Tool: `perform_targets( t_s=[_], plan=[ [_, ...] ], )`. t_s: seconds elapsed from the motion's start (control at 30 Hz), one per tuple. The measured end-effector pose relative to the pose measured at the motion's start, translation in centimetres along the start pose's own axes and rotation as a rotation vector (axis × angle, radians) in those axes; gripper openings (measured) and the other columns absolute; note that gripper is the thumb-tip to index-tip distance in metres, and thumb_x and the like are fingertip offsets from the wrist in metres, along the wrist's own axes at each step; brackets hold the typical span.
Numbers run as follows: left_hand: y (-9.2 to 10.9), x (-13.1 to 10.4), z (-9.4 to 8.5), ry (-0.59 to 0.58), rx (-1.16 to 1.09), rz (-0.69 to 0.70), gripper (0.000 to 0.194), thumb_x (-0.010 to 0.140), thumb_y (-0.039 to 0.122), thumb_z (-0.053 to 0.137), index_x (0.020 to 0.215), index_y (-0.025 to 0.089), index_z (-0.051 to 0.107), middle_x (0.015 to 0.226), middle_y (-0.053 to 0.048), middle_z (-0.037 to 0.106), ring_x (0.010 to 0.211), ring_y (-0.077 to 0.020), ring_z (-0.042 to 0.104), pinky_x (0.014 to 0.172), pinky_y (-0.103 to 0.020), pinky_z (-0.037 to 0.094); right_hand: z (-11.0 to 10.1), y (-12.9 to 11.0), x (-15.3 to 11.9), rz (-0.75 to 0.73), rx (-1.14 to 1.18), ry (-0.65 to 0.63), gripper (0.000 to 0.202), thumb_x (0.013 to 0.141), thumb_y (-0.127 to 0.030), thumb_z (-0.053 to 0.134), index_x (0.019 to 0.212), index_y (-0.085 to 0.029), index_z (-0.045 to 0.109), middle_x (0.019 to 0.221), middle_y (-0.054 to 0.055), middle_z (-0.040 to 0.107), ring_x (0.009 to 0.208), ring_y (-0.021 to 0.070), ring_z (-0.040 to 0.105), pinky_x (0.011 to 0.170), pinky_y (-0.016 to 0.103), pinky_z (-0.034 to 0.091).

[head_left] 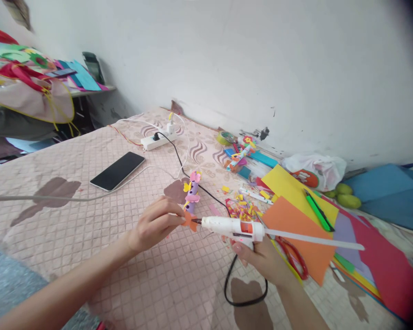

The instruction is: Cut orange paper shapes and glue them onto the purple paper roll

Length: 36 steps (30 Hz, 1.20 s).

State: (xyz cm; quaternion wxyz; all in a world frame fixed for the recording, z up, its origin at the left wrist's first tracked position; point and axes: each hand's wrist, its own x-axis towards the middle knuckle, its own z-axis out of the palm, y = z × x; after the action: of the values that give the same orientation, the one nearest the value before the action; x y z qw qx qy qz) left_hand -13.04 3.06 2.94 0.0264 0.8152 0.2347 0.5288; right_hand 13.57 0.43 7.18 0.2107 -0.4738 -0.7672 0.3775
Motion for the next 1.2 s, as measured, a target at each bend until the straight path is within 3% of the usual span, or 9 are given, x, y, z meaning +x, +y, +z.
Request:
perform_targets(
  t_s=[0.3,0.6,0.7,0.8,0.9,1.0,1.1,1.2],
  plan=[
    [-0.2,-0.4,0.2,0.002,-0.015,-0.003,0.026,0.070,-0.003,0.059,0.086,0.017,0.056,0.086,-0.002,0.061,0.076,-0.0125,0.058,0.066,-0.030,0.049,0.1,0.0,-0.2,-0.021,-0.049,0.012,0.037,0.083,-0.042,0.048,0.053,-0.019,0.049,0.049,-0.001,0.048,0.051,0.0135,0.048,0.057,0.025,0.041],
    [-0.1,-0.5,0.2,0.003,-0.001,-0.024,0.022,0.073,0.001,0.058,0.085,0.018,0.057,0.084,-0.002,0.061,0.073,-0.0117,0.058,0.065,-0.028,0.049,-0.1,0.4,0.0,-0.008,-0.057,0.018,0.033,0.082,-0.042,0.049,0.057,-0.020,0.051,0.046,-0.002,0.047,0.048,0.0137,0.047,0.052,0.025,0.039],
    [-0.2,-0.7,0.2,0.005,-0.006,-0.040,0.025,0.071,0.000,0.060,0.087,0.019,0.057,0.083,-0.002,0.060,0.073,-0.0119,0.057,0.066,-0.029,0.049,-0.1,1.1,0.8,0.017,-0.103,0.075,0.030,0.083,-0.041,0.047,0.064,-0.019,0.054,0.049,-0.002,0.050,0.049,0.0138,0.048,0.050,0.024,0.038],
    [-0.2,-0.7,0.1,0.006,-0.001,-0.053,0.021,0.073,0.002,0.059,0.085,0.019,0.056,0.081,-0.002,0.060,0.072,-0.0116,0.057,0.066,-0.028,0.049,-0.2,2.5,3.1,0.015,-0.212,0.267,0.028,0.084,-0.040,0.045,0.079,-0.016,0.058,0.063,0.001,0.057,0.060,0.0159,0.052,0.056,0.025,0.040],
    [0.0,-0.5,-0.1,0.015,0.018,-0.074,0.017,0.074,0.004,0.059,0.082,0.018,0.056,0.079,-0.003,0.060,0.072,-0.0123,0.057,0.065,-0.028,0.050,-0.5,4.3,6.7,0.029,-0.351,0.436,0.028,0.083,-0.038,0.044,0.075,-0.014,0.057,0.060,0.002,0.056,0.056,0.0154,0.050,0.053,0.025,0.037],
    [0.2,-0.6,-0.4,0.021,0.037,-0.135,0.015,0.075,0.004,0.057,0.081,0.018,0.058,0.079,-0.004,0.060,0.073,-0.0128,0.058,0.064,-0.027,0.050,-0.9,6.1,11.2,0.019,-0.426,0.503,0.029,0.082,-0.036,0.043,0.076,-0.013,0.059,0.064,0.005,0.060,0.059,0.0181,0.054,0.057,0.027,0.039],
    [0.2,-1.1,-0.8,0.016,0.039,-0.199,0.017,0.075,0.002,0.056,0.083,0.017,0.059,0.081,-0.004,0.060,0.075,-0.0128,0.058,0.063,-0.025,0.050,-0.9,7.5,15.2,-0.022,-0.432,0.542,0.031,0.083,-0.035,0.042,0.095,-0.012,0.059,0.082,0.011,0.064,0.076,0.0234,0.058,0.068,0.031,0.042],
    [0.1,-1.7,-1.3,0.008,0.033,-0.250,0.019,0.075,0.001,0.055,0.085,0.017,0.060,0.083,-0.005,0.060,0.077,-0.0129,0.059,0.063,-0.024,0.050,-0.2,8.6,17.5,-0.036,-0.428,0.544,0.036,0.083,-0.036,0.042,0.104,-0.011,0.056,0.095,0.015,0.063,0.087,0.0268,0.057,0.075,0.035,0.042]
  ],
)
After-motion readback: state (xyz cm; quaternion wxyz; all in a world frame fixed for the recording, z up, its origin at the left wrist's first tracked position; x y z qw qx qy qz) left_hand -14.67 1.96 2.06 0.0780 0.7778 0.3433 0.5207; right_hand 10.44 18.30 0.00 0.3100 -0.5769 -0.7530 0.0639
